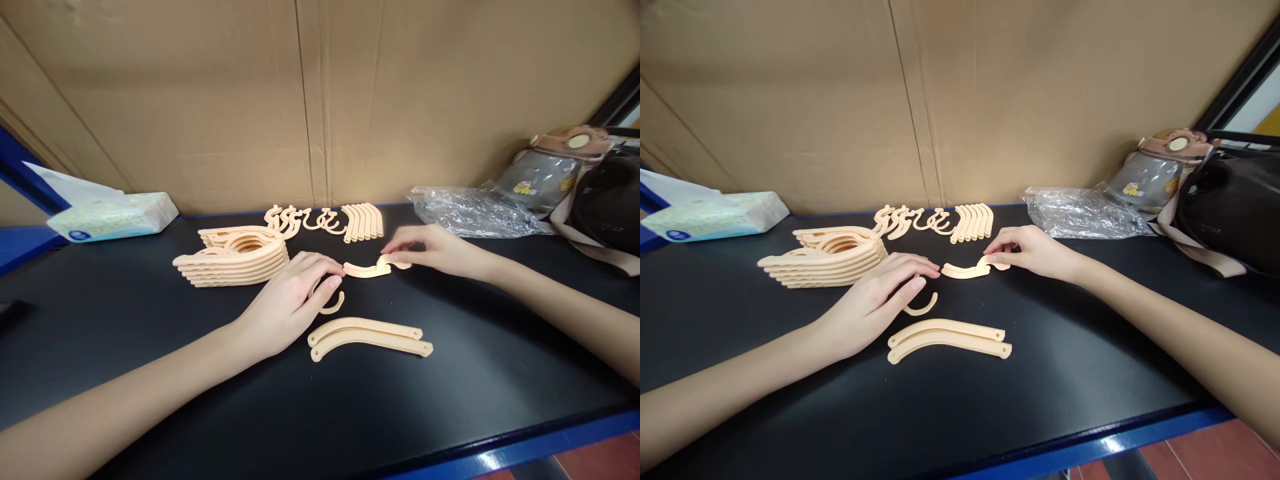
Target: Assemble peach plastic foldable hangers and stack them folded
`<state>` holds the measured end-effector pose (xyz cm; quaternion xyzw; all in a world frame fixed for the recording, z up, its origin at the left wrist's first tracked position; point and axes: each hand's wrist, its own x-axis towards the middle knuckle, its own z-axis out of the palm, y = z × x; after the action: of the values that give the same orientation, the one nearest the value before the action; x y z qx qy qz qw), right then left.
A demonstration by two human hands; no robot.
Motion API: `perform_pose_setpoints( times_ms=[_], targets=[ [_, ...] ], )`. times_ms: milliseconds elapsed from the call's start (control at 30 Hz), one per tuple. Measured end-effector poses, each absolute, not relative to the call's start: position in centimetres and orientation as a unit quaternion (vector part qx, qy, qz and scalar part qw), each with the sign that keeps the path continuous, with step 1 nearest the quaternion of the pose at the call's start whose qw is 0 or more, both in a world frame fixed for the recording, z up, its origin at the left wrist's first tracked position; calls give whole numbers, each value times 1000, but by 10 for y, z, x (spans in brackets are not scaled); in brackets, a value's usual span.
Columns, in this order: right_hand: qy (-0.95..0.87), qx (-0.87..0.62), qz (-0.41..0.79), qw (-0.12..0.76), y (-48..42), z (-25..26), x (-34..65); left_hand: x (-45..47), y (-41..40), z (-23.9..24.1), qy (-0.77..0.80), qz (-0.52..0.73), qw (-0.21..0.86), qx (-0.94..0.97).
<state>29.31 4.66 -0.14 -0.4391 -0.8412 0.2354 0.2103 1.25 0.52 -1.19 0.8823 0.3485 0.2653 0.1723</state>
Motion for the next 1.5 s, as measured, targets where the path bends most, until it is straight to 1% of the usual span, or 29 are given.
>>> perform_pose_setpoints(
  times_ms=[133, 267, 467, 667, 800, 967, 1133, 1267, 1500],
  targets=[
    [-839, -450, 223, 210, 46, -1, 292, 13, 6, -12, 355, 266, 175, 879],
    [-831, -453, 228, 229, 45, -1, 292, 13, 6, -12, 352, 269, 170, 880],
    [-839, -448, 167, 258, 40, 3, 291, 1, 0, -13, 320, 247, 95, 910],
    [-862, -436, 119, 229, 35, 9, 289, -14, -5, -13, 281, 222, 45, 933],
    [-874, -424, 81, 222, 34, 9, 289, -14, -1, -12, 246, 202, 42, 947],
    [-888, -402, 14, 222, 30, 6, 285, -12, -2, -11, 237, 188, 17, 953],
    [-905, -366, -38, 212, 22, 3, 275, -11, -2, -11, 263, 179, -2, 948],
    [-917, -335, -55, 210, 19, 0, 271, -11, -4, -13, 286, 186, -2, 940],
    [-911, -331, -66, 237, 18, -1, 270, -12, -3, -15, 318, 230, 46, 919]
  ],
)
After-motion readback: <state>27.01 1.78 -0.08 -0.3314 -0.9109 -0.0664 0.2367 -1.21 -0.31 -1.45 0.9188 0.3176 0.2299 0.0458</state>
